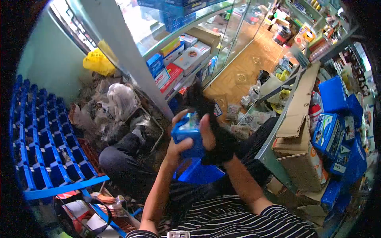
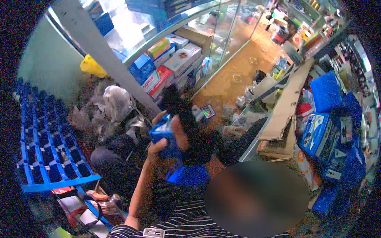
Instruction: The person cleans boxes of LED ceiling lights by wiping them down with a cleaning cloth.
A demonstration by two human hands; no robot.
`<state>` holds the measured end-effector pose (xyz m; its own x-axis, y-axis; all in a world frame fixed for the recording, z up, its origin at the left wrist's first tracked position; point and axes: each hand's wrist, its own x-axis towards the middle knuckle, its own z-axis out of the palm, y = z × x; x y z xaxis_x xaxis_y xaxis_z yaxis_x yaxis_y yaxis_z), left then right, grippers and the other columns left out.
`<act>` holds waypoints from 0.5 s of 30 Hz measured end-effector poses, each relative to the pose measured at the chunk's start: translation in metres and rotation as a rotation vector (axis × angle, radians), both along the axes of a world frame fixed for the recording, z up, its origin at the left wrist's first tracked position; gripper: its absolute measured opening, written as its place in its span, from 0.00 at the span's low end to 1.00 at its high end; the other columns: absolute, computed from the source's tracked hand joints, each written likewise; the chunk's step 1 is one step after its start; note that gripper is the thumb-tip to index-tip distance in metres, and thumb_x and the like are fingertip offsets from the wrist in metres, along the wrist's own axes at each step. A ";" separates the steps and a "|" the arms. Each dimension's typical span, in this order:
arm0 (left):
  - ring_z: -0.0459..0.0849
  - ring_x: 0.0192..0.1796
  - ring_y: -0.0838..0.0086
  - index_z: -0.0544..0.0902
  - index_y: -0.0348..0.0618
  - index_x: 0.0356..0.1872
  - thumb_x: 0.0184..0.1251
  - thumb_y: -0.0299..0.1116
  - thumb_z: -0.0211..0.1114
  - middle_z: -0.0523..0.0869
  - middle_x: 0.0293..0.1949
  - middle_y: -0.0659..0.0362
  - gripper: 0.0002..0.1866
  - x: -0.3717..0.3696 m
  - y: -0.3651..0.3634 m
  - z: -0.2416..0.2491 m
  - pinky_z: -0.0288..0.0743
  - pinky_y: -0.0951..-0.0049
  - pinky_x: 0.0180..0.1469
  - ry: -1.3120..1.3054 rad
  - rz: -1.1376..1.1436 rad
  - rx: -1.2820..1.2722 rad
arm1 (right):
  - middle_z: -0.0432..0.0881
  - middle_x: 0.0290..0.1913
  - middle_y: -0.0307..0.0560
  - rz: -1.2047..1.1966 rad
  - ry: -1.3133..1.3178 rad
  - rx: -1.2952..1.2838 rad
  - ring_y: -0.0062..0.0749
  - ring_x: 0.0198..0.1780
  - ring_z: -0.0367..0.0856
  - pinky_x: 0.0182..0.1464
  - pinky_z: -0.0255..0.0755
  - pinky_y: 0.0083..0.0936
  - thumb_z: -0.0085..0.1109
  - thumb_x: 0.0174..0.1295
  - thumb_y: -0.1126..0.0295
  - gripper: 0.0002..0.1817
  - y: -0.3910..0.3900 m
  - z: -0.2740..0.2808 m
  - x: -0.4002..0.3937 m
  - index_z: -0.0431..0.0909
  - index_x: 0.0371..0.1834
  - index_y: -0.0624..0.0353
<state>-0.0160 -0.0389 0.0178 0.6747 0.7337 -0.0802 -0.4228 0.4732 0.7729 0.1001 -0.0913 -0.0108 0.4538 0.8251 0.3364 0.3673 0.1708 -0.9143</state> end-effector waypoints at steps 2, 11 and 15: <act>0.73 0.65 0.65 0.61 0.51 0.74 0.43 0.46 0.80 0.72 0.65 0.54 0.53 -0.009 -0.004 0.007 0.64 0.64 0.69 0.034 -0.106 0.102 | 0.77 0.62 0.46 0.114 0.451 0.011 0.38 0.61 0.76 0.67 0.67 0.36 0.40 0.77 0.43 0.33 0.001 -0.016 0.000 0.66 0.71 0.59; 0.70 0.68 0.64 0.62 0.50 0.75 0.45 0.43 0.80 0.69 0.66 0.52 0.53 -0.018 0.007 0.016 0.60 0.62 0.72 0.095 -0.072 0.163 | 0.79 0.60 0.49 0.095 0.960 0.137 0.38 0.57 0.81 0.62 0.75 0.35 0.40 0.63 0.23 0.50 0.001 0.050 -0.018 0.69 0.68 0.60; 0.67 0.70 0.60 0.63 0.48 0.74 0.37 0.47 0.83 0.69 0.65 0.51 0.58 -0.022 0.003 0.013 0.58 0.62 0.72 0.023 -0.063 0.329 | 0.78 0.62 0.51 0.700 1.583 0.143 0.39 0.58 0.81 0.63 0.74 0.36 0.38 0.59 0.20 0.55 0.009 0.055 0.010 0.67 0.69 0.63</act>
